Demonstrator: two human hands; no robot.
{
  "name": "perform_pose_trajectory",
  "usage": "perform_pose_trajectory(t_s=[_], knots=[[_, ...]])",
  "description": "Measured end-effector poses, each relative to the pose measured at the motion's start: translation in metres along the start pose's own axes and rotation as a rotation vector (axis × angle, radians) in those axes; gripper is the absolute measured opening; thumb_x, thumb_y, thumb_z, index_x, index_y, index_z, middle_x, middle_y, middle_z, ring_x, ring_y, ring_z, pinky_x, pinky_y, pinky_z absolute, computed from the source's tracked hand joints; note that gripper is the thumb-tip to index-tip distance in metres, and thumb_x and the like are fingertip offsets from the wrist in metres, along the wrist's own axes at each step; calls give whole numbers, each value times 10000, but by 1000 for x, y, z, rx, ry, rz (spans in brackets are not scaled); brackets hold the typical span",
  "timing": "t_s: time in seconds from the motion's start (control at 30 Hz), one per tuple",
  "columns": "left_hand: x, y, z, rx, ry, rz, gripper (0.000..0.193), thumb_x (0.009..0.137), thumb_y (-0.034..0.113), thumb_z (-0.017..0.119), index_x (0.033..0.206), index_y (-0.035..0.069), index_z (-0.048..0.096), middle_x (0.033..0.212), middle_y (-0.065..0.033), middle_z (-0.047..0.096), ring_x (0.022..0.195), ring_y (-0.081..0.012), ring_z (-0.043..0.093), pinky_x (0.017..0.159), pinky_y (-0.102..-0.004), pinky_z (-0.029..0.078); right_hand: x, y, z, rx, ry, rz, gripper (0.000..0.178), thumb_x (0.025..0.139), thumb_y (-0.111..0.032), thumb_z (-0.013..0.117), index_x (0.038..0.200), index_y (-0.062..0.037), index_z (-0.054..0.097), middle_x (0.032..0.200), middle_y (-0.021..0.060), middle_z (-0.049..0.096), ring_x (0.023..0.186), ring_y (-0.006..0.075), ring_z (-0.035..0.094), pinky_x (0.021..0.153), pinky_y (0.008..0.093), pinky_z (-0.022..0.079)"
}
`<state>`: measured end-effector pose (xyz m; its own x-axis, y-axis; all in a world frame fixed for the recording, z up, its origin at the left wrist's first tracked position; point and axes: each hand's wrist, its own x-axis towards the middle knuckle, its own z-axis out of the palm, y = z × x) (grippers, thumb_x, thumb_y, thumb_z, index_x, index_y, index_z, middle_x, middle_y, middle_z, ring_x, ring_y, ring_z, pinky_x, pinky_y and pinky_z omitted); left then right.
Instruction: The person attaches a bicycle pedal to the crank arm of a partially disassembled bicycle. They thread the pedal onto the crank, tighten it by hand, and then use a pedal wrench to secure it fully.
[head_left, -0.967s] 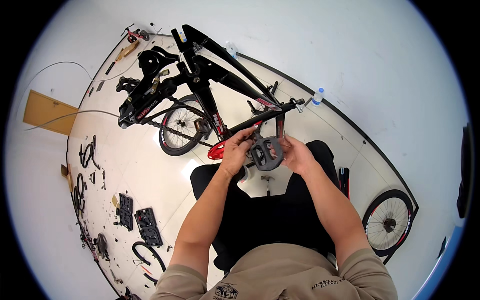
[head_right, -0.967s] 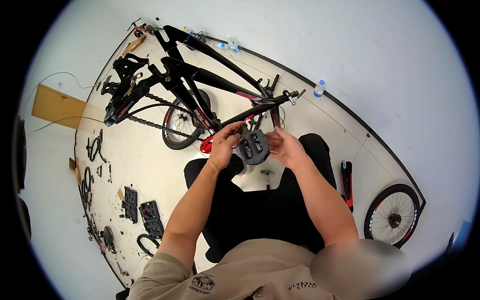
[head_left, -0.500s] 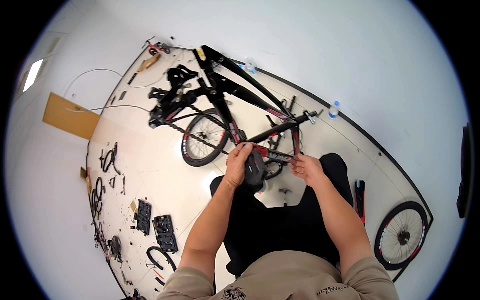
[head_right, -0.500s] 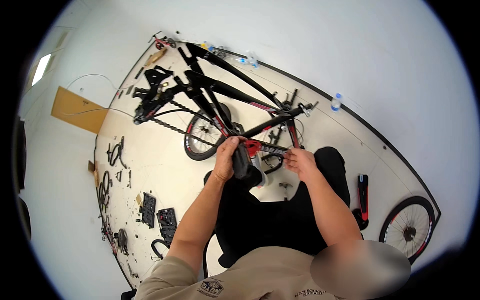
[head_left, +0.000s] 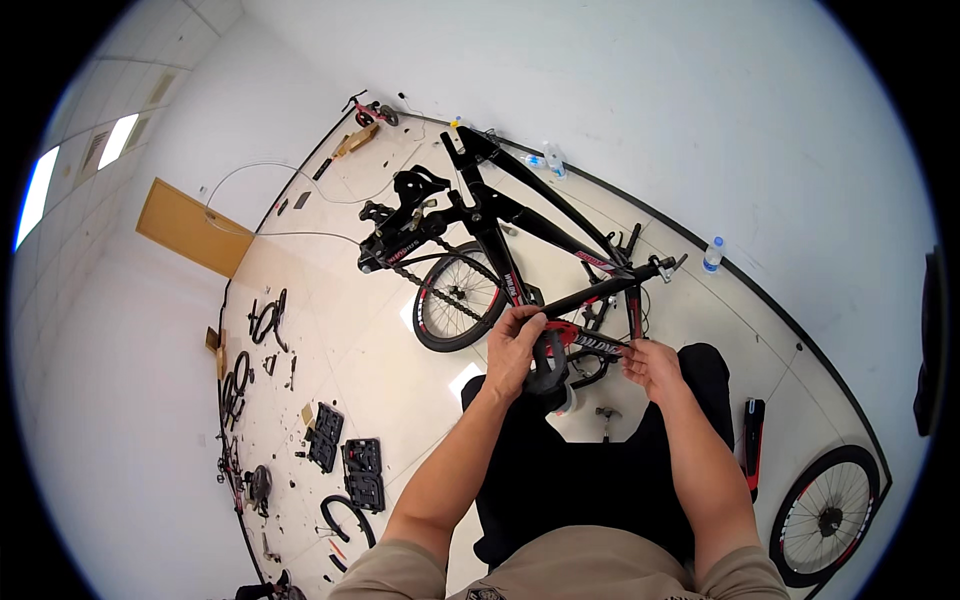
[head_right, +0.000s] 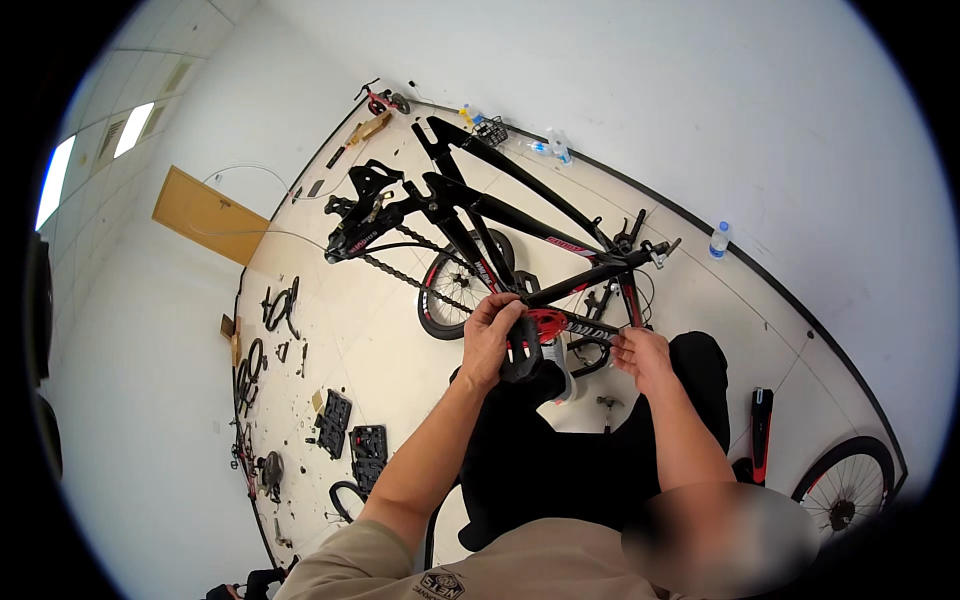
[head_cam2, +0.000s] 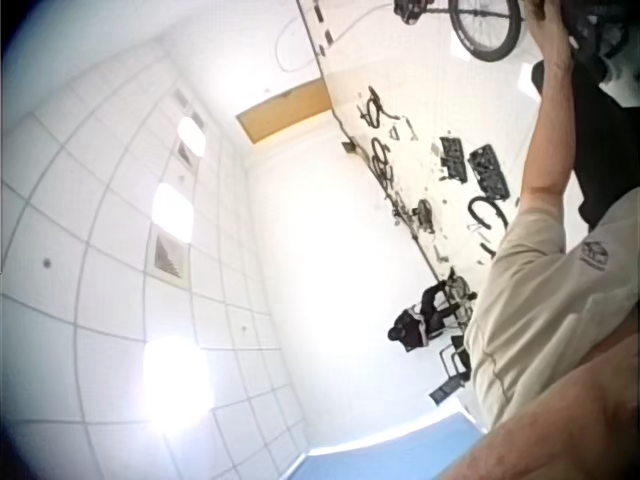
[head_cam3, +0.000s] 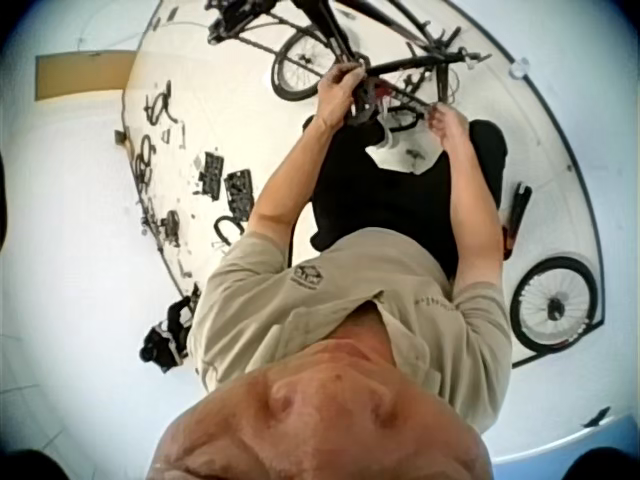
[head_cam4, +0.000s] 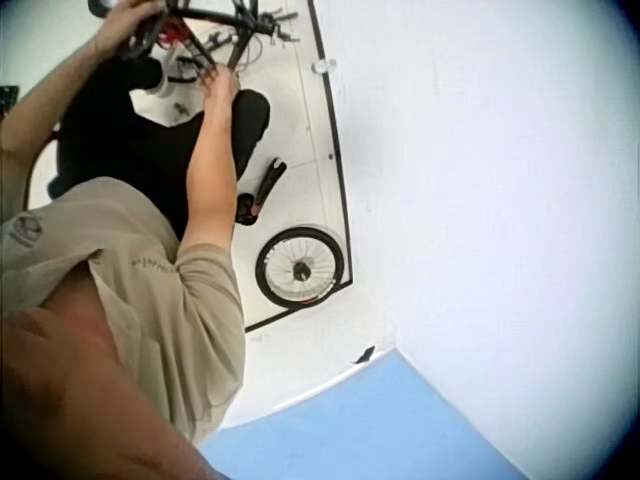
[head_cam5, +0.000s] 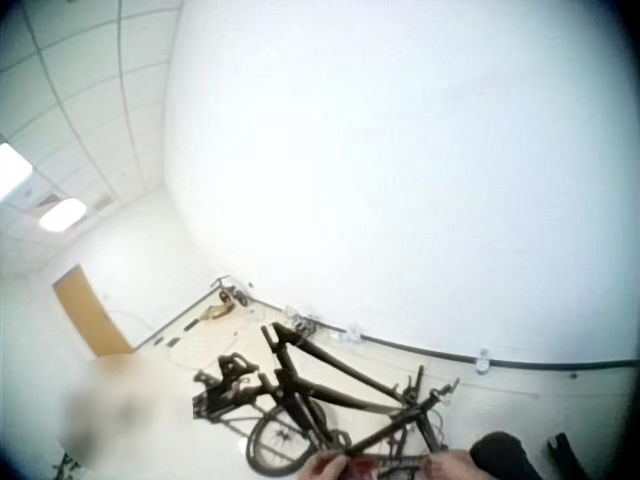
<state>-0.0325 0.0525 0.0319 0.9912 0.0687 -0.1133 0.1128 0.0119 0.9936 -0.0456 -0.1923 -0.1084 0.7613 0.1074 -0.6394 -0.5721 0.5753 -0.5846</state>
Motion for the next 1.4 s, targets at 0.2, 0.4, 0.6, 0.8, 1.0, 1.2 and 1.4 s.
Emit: perform_pose_trajectory(t_s=[0.2,0.4,0.6,0.8,1.0,1.2,1.4], knots=[[0,-4,-3,7,74,32,199,971,141,658,1086,-3,585,969,-86,699,843,-126,657,763,-261,550,0,-3,3,4,7,-11,140,936,-187,619,1011,-68,621,883,48,708,765,166,679,676,346,564],[2,-9,0,-22,87,38,259,959,142,661,1104,-8,508,960,-117,691,827,-137,648,752,-267,545,2,-3,5,-24,5,-12,162,967,-204,593,1049,-67,623,901,52,717,782,170,679,715,345,551],[-1,-5,10,-40,193,33,500,926,151,691,1261,-48,379,964,-130,677,864,-155,644,800,-272,528,3,-1,7,11,9,-16,118,951,-169,609,1019,-73,618,873,43,715,748,163,685,655,329,558],[-1,-3,9,-29,149,48,675,914,143,698,1410,-85,302,967,-122,683,887,-156,652,800,-274,530,7,1,6,21,-23,-29,187,951,-193,613,1073,-52,593,930,74,708,799,185,683,687,352,566],[8,-5,6,4,75,27,635,925,129,639,1409,-60,275,922,-142,701,714,-199,677,627,-309,566,11,3,4,20,-5,-55,198,951,-210,616,1084,-64,613,951,60,708,830,181,685,725,347,571],[6,17,6,-37,-27,0,452,960,94,554,1330,1,313,878,-125,688,660,-180,658,582,-302,569,1,-8,11,35,-25,-45,128,954,-175,606,1001,-56,610,898,43,706,769,146,681,667,307,543],[9,18,-2,-31,-55,-34,407,970,105,525,1318,17,334,907,-118,687,690,-163,636,619,-289,573,3,-5,11,48,-15,-48,124,952,-168,609,1008,-58,610,893,34,704,769,145,681,668,305,542]])
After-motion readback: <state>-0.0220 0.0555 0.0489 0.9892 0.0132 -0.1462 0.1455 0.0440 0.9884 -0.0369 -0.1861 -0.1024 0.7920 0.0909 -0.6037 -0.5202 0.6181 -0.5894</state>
